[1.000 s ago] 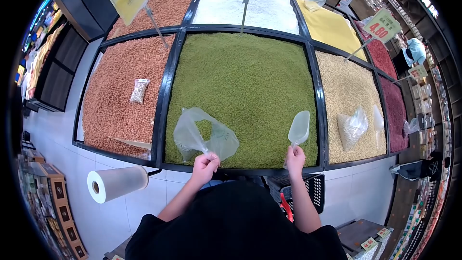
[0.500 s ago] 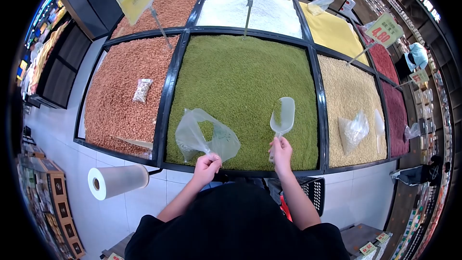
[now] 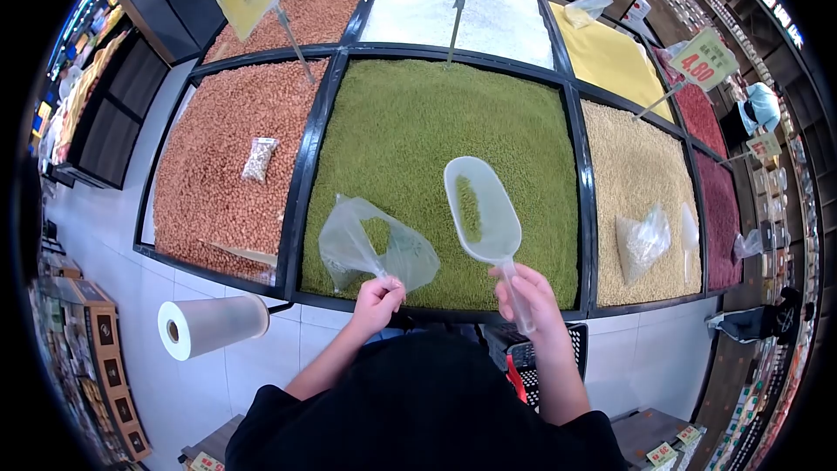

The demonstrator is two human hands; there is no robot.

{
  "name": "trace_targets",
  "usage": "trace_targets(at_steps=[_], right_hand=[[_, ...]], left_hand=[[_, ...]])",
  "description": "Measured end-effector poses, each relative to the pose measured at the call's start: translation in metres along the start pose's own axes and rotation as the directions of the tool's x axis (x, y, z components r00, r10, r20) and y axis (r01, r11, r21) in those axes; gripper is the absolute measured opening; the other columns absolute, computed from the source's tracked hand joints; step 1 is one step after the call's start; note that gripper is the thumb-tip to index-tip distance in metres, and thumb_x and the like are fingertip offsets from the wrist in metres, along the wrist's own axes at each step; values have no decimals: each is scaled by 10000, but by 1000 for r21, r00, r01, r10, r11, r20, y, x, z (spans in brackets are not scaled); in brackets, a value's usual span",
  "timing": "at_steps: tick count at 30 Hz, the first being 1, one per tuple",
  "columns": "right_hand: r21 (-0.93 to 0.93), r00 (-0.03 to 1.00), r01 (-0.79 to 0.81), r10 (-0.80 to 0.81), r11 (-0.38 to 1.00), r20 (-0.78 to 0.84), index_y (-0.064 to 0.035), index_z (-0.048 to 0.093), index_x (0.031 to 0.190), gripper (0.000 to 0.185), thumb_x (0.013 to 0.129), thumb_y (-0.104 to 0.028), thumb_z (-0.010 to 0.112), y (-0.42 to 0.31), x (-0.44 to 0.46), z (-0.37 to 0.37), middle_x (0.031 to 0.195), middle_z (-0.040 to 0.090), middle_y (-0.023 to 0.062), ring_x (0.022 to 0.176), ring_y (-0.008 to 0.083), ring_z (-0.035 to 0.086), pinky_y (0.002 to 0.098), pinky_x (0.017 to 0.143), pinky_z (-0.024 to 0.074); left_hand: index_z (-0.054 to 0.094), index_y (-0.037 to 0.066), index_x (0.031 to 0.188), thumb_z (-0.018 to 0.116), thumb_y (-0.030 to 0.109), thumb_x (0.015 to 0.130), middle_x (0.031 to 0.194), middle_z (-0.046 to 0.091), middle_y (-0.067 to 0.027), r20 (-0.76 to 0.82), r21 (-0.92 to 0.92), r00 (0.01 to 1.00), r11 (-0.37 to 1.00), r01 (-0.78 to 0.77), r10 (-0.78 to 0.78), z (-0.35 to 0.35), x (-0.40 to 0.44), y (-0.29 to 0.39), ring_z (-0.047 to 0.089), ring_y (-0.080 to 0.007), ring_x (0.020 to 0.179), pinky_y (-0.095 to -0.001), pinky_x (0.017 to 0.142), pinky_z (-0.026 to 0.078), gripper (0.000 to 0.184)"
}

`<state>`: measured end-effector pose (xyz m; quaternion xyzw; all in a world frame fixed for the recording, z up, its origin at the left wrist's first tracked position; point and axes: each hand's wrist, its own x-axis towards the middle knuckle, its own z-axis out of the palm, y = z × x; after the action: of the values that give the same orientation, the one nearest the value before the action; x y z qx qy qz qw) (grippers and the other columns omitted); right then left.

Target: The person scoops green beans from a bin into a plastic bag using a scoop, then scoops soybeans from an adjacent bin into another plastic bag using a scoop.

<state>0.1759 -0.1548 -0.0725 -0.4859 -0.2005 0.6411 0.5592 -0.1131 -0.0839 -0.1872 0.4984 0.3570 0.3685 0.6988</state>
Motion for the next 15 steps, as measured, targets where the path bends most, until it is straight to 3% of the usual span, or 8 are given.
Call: trace_targets(at_steps=[2,6,8,10,15], right_hand=[[-11,971,-85,85,996,222,62,609,1242,404,987,-250,627,-12,-10,-10,759,620,62,544,108,556,226,497,448],[-200,899,-127,198,972,390,70,637,1219,444,963,-291,663,-39,-23,-9,729,624,63,517,105,549,223,498,425],[-258,891,-132,229,957,392,65,648,1211,409,977,-271,649,-44,-25,-3,740,636,63,524,98,551,220,503,421],[-439,875,-172,341,882,343,43,654,1219,359,998,-238,626,-47,-21,5,755,646,50,530,80,548,218,508,427],[-570,905,-162,352,805,241,25,673,1179,325,1015,-247,600,-24,3,26,761,642,20,544,67,555,209,516,450]], left_hand=[[611,0,843,587,21,962,760,603,-14,8,7,1000,1000,3,-3,0,1,1,532,-63,606,-226,556,408,123],[613,-3,834,579,28,964,748,601,-11,22,20,1000,1000,2,-2,-1,1,1,531,-61,607,-225,558,410,138],[614,-3,831,577,31,965,746,600,-11,29,32,1000,999,6,-7,-3,1,1,530,-59,607,-224,558,410,143],[617,0,824,576,37,969,745,599,-8,60,55,998,998,-13,10,-5,1,1,529,-57,606,-222,560,413,156],[619,3,814,582,44,969,743,597,-2,85,115,996,993,-37,28,-8,0,-2,529,-55,604,-222,559,414,164]])
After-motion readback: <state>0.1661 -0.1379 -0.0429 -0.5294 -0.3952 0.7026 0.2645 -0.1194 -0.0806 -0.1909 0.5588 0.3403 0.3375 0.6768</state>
